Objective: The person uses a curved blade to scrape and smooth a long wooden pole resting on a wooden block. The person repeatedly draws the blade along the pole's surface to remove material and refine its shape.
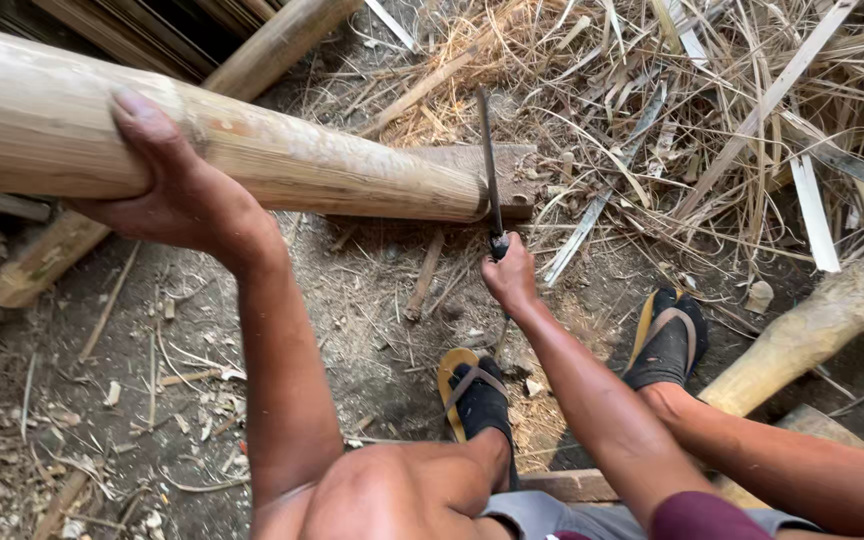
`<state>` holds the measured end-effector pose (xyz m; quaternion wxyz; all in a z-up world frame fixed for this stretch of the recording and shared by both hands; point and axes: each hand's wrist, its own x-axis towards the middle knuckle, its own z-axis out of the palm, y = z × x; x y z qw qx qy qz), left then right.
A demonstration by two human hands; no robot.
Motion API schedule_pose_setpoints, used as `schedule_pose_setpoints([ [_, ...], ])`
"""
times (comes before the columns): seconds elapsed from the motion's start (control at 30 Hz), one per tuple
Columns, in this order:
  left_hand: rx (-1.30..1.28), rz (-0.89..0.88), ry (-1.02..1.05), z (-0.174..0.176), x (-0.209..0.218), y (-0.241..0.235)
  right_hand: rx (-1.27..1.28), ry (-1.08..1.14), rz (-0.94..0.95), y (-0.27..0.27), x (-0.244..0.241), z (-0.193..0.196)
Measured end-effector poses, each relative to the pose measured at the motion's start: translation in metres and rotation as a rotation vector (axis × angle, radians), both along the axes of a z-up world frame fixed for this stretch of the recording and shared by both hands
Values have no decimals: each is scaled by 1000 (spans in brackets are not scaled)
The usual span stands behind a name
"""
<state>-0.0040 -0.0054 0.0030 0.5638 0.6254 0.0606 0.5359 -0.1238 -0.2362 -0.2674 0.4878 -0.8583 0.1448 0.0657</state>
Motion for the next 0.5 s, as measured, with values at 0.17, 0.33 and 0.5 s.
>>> schedule_pose_setpoints([
  [0.17, 2, 16, -1, -4, -3, -7, 49, 191, 68, -7, 1, -12],
  [0.33, 99, 14, 19, -5, -6, -12, 73, 284, -49, -4, -13, -26],
  [0.5, 35, -21, 1, -7, -3, -14, -35, 137, 7, -27, 5, -57],
])
